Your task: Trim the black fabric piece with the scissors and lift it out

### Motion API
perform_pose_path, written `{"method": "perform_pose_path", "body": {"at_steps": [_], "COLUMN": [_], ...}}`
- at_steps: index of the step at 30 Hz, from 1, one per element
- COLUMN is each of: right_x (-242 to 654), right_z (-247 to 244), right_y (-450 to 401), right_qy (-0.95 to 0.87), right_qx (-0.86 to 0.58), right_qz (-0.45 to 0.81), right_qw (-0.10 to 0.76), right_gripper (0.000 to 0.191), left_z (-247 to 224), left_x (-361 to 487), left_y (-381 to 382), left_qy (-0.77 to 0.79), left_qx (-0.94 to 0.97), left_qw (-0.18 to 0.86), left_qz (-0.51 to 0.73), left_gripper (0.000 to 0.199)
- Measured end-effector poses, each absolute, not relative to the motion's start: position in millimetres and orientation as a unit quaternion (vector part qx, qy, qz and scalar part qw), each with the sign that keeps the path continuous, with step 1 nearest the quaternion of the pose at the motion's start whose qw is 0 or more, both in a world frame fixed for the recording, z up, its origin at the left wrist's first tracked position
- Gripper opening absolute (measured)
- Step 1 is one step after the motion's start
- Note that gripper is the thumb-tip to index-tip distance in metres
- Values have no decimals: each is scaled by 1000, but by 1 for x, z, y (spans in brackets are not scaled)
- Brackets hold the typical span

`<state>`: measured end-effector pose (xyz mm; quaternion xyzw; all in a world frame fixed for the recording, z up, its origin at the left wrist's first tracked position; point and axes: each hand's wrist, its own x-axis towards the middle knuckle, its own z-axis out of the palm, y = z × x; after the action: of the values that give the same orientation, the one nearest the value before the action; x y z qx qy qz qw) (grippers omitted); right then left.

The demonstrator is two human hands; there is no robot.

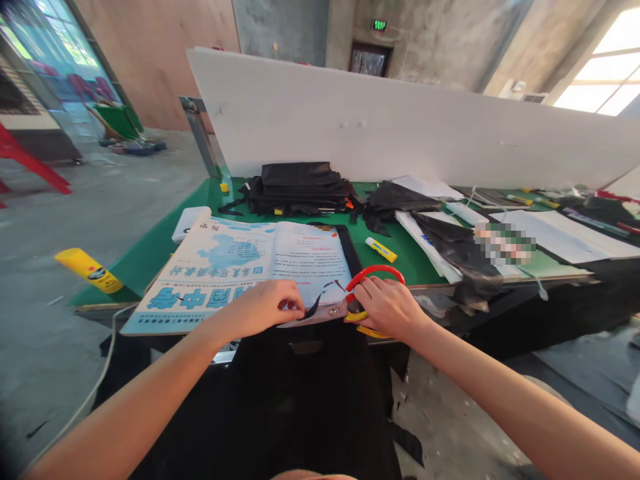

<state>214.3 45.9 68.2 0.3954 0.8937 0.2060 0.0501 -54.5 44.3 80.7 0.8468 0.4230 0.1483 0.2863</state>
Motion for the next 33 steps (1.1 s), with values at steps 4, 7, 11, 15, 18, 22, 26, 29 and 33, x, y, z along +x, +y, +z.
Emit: {"method": "perform_pose_path", "body": {"at_steps": [4, 7, 11, 15, 18, 22, 26, 29, 33], "right_x": [217, 218, 218, 218, 218, 218, 218, 218, 219], "right_z": [68, 66, 66, 67, 68, 69, 70, 72, 72], "right_y": [48, 49, 49, 48, 48, 48, 50, 51, 52], "right_qy": [899, 895, 894, 894, 894, 895, 895, 894, 892], "right_qx": [360, 333, 312, 308, 307, 299, 295, 297, 289], "right_qz": [249, 295, 317, 320, 319, 323, 324, 328, 339], "right_qw": [16, -34, -57, -62, -64, -76, -79, -73, -81], "right_gripper": [29, 20, 15, 15, 15, 15, 15, 14, 16], "left_z": [80, 78, 78, 78, 79, 79, 79, 79, 80], "left_x": [-55, -55, -55, -54, -54, -54, -55, -55, -56], "left_y": [44, 44, 45, 45, 45, 46, 47, 48, 48], "left_qy": [425, 421, 422, 423, 424, 425, 424, 424, 433], "left_qx": [845, 846, 844, 841, 840, 839, 838, 837, 828], "left_qw": [290, 290, 293, 297, 301, 303, 310, 311, 321], "left_qz": [147, 152, 154, 158, 157, 153, 151, 152, 158], "left_gripper": [18, 17, 16, 16, 17, 16, 16, 17, 17]}}
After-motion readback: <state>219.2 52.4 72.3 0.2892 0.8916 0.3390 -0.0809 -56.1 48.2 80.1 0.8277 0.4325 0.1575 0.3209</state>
